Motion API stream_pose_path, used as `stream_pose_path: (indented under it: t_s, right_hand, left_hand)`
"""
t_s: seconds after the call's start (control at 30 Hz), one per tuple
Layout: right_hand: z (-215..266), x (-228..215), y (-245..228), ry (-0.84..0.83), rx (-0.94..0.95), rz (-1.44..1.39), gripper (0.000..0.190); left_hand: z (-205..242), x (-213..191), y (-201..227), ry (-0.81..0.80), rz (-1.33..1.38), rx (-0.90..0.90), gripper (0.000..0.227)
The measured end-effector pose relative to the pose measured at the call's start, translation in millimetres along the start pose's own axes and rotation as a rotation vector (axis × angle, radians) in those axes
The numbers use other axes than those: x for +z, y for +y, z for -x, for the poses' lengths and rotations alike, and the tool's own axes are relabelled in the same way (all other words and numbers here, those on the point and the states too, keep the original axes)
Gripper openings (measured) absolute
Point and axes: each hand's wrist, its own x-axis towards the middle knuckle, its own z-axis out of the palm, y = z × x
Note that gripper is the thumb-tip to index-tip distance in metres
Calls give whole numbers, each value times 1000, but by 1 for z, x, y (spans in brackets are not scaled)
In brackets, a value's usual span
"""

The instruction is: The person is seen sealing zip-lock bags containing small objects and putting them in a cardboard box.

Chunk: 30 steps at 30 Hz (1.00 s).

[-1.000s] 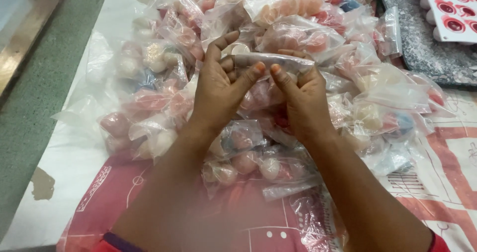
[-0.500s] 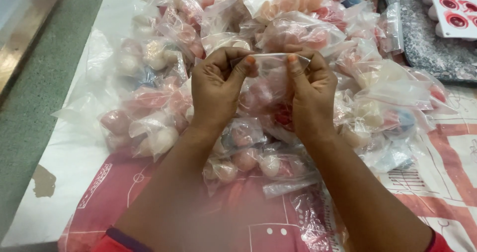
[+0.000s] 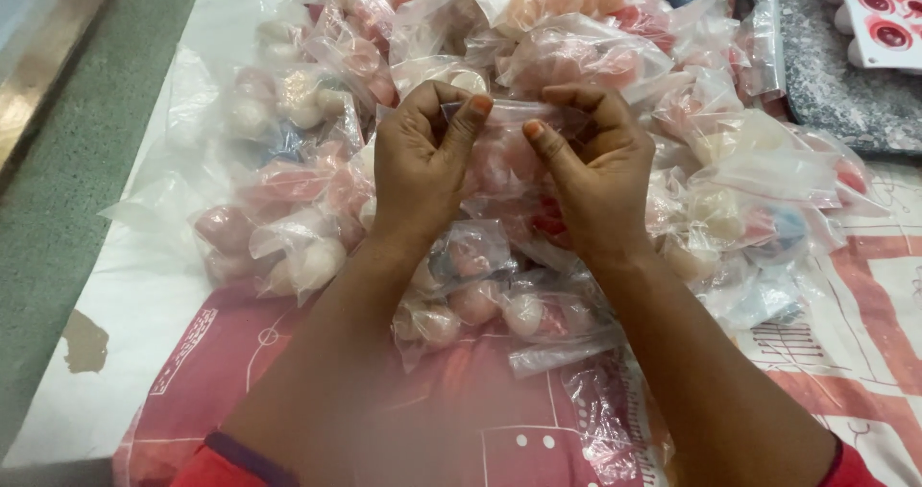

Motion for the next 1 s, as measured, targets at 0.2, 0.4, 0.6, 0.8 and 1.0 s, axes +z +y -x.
stream_pose_path:
  t_s: [0.2, 0.4, 0.6, 0.8, 1.0]
  right_hand:
    - [0, -10, 14, 90, 64, 4, 11]
    - [-1, -10, 13, 137, 43, -70, 12]
    - [-5, -5, 1, 94, 107, -123, 17]
    - [-3, -8, 7, 10, 111, -124, 14]
    - [-2, -11, 14, 79, 122, -223, 16]
  left_hand:
    - [0, 0, 8, -70, 81, 41, 27]
    - [2, 0, 7, -163, 119, 60, 40]
    - [0, -1, 5, -70, 151, 42, 38]
    - [-1, -4, 9, -49, 328, 30, 39]
    - [-1, -4, 4, -86, 383, -14, 22]
